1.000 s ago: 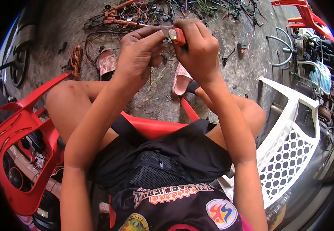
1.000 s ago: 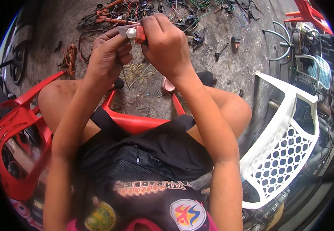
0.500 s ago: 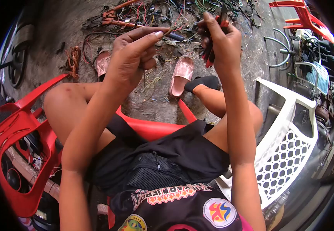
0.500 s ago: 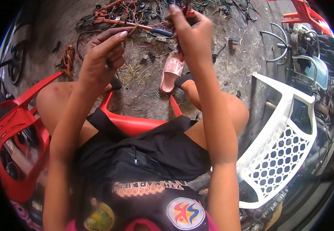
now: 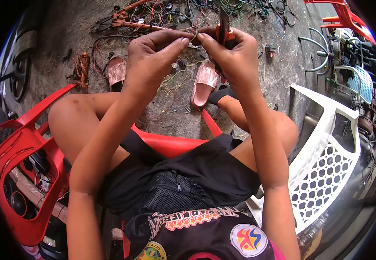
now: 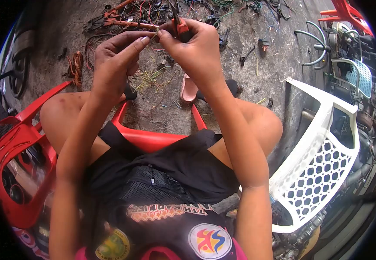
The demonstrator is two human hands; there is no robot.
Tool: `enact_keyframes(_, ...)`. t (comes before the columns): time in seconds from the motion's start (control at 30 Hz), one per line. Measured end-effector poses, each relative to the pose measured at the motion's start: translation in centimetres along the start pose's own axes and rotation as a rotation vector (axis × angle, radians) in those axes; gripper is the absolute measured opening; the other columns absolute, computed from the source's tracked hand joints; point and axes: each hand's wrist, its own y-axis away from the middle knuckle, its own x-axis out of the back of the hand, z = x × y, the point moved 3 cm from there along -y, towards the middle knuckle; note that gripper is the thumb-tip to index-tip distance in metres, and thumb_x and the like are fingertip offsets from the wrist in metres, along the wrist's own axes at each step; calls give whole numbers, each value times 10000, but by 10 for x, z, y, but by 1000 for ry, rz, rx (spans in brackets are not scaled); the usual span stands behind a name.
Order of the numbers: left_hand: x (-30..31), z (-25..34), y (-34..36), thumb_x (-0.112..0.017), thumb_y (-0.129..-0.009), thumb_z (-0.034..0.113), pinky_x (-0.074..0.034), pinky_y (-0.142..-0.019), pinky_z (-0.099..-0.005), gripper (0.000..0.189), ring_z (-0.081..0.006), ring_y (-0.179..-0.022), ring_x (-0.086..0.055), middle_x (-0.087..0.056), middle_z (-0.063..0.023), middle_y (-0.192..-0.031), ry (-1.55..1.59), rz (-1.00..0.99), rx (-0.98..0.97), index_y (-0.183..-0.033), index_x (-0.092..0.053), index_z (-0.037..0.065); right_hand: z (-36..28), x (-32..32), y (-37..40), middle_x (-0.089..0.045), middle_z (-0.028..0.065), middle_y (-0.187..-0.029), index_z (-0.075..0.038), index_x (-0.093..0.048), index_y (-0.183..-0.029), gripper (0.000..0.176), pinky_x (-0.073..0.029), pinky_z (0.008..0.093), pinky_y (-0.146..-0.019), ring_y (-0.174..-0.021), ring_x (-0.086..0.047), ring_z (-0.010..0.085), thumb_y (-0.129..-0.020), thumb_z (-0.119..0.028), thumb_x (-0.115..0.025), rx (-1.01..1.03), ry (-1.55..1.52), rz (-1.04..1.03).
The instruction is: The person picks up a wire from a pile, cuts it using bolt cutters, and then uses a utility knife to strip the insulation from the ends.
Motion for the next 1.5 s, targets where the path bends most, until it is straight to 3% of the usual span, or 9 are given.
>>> enact_keyframes(0.27,-3,0,2,-642,-863,141,-214,-413,-187,203,8,-450,-309,-424,93,-562,-30,-9,84,-1026,-670,23,7,2,-5,-576,72,-576,-7,-655,-782,138,-466,269,-571,-562,-568,92,-741,-139,-652,144,275,72)
enact_keyframes(0.33,-3,0,1,-627,-865,115,-199,-412,-191,207,6,-447,-275,-382,101,-555,114,-70,122,-1037,-655,3,5,3,-9,-553,73,-558,-9,-646,-771,138,-465,285,-554,-538,-563,108,-740,-144,-640,341,370,93)
enact_keyframes(0.4,-4,2,11,-617,-868,103,-192,-411,-191,206,4,-447,-260,-361,102,-553,158,-120,158,-1042,-649,-3,7,19,-18,-614,4,-674,-15,-668,-855,134,-431,206,-566,-609,-549,40,-793,-132,-648,307,481,166)
enact_keyframes(0.43,-6,2,15,-607,-870,91,-184,-411,-191,206,2,-447,-246,-341,103,-552,202,-179,195,-1047,-643,-9,10,32,-23,-610,9,-663,-29,-669,-853,129,-401,199,-510,-557,-526,44,-798,-143,-642,-14,320,205)
enact_keyframes(0.57,12,1,7,-595,-877,88,-174,-410,-191,210,-9,-454,-231,-289,97,-556,407,-129,286,-1066,-634,8,8,44,-33,-573,5,-625,4,-650,-815,197,-364,197,-456,-511,-491,48,-855,-188,-639,25,50,181)
enact_keyframes(0.63,15,1,2,-614,-868,95,-174,-419,-195,191,-7,-459,-240,-298,98,-556,499,-125,307,-1040,-642,19,13,35,-26,-579,16,-658,23,-647,-873,221,-367,197,-464,-519,-490,51,-880,-198,-628,-174,-13,83)
enact_keyframes(0.9,7,-8,4,-508,-949,158,-153,-402,-190,246,-21,-460,-200,-225,93,-579,748,-258,479,-1166,-558,52,3,2,-12,-565,27,-736,44,-582,-1099,297,-405,214,-502,-554,-491,72,-864,-136,-617,-248,-515,-316)
enact_keyframes(1.43,3,-10,4,-517,-949,167,-160,-402,-186,243,-15,-465,-212,-244,92,-581,643,-202,468,-1154,-562,45,5,14,-8,-634,66,-787,12,-590,-990,222,-444,215,-505,-564,-535,78,-829,-115,-677,-341,-360,-154)
enact_keyframes(1.5,8,-11,4,-613,-894,150,-162,-416,-202,178,-15,-455,-232,-299,92,-567,608,-175,406,-1045,-629,58,8,18,-13,-643,73,-782,14,-598,-985,201,-442,213,-505,-563,-534,74,-840,-110,-658,-287,-418,-176)
